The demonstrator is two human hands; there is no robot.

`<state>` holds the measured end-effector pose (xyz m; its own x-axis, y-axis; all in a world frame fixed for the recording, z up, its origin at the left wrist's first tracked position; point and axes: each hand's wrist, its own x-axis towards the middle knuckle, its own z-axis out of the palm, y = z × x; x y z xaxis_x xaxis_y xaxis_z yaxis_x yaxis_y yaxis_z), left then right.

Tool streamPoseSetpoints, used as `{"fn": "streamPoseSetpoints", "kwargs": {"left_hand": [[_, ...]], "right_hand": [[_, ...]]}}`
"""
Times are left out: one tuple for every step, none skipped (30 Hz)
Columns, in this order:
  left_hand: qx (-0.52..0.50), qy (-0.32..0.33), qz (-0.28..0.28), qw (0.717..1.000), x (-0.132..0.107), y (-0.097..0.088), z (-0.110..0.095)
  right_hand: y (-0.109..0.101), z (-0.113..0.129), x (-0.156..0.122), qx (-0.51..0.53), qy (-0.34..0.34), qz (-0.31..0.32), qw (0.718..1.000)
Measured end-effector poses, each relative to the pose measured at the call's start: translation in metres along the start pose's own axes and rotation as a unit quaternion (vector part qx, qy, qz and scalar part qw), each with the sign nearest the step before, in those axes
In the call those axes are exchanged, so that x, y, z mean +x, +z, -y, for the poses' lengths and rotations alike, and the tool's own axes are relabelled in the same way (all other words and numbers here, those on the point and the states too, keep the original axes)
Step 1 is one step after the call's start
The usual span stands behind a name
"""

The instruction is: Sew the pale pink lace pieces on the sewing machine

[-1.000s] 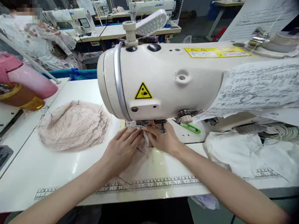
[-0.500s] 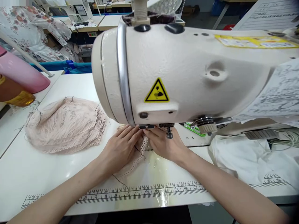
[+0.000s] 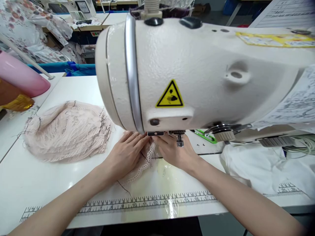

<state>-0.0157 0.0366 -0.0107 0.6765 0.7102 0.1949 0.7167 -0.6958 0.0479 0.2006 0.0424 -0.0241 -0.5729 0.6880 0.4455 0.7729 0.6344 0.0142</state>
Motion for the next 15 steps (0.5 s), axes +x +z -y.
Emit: {"fn": "streamPoseSetpoints", "kwargs": {"left_hand": [[-0.001, 0.000, 0.002, 1.000, 0.0000, 0.0002, 0.0001], [-0.003, -0.001, 0.003, 1.000, -0.0001, 0.0005, 0.0002], [-0.004, -0.002, 0.004, 1.000, -0.0003, 0.0010, 0.0004], [-0.004, -0.003, 0.004, 1.000, -0.0006, 0.0016, 0.0005], [-0.004, -0.005, 0.004, 1.000, -0.0009, 0.0023, 0.0006], [-0.004, -0.007, 0.003, 1.000, -0.0013, 0.0030, 0.0008], [-0.003, -0.009, 0.003, 1.000, -0.0017, 0.0038, 0.0009], [-0.002, -0.010, 0.002, 1.000, -0.0021, 0.0045, 0.0011], [0.000, -0.010, 0.003, 1.000, -0.0025, 0.0051, 0.0013], [0.001, -0.009, 0.002, 1.000, -0.0029, 0.0057, 0.0015], [0.002, -0.009, 0.002, 1.000, -0.0032, 0.0062, 0.0017], [0.002, -0.009, 0.001, 1.000, -0.0035, 0.0067, 0.0019], [0.003, -0.009, 0.001, 1.000, -0.0038, 0.0070, 0.0020], [0.003, -0.009, 0.002, 1.000, -0.0040, 0.0073, 0.0021], [0.005, -0.009, 0.002, 1.000, -0.0041, 0.0075, 0.0022]], "right_hand": [[-0.0001, 0.0003, 0.0002, 0.002, 0.001, 0.002, 1.000], [0.0000, 0.0006, 0.0003, 0.005, 0.003, 0.003, 1.000], [0.0002, 0.0007, 0.0004, 0.008, 0.004, 0.004, 1.000], [0.0006, 0.0006, 0.0006, 0.010, 0.004, 0.004, 1.000], [0.0010, 0.0005, 0.0009, 0.011, 0.004, 0.006, 1.000], [0.0013, 0.0002, 0.0012, 0.010, 0.002, 0.008, 1.000], [0.0015, -0.0002, 0.0017, 0.009, 0.001, 0.013, 1.000], [0.0015, -0.0006, 0.0023, 0.009, -0.003, 0.018, 1.000], [0.0012, -0.0010, 0.0029, 0.011, -0.005, 0.023, 1.000], [0.0008, -0.0013, 0.0035, 0.012, -0.007, 0.026, 1.000], [0.0002, -0.0015, 0.0041, 0.012, -0.010, 0.026, 1.000], [-0.0004, -0.0016, 0.0045, 0.009, -0.013, 0.024, 1.000], [-0.0009, -0.0016, 0.0048, 0.004, -0.016, 0.020, 1.000], [-0.0012, -0.0016, 0.0049, -0.002, -0.020, 0.015, 1.000], [-0.0014, -0.0015, 0.0050, -0.008, -0.025, 0.011, 1.000]]}}
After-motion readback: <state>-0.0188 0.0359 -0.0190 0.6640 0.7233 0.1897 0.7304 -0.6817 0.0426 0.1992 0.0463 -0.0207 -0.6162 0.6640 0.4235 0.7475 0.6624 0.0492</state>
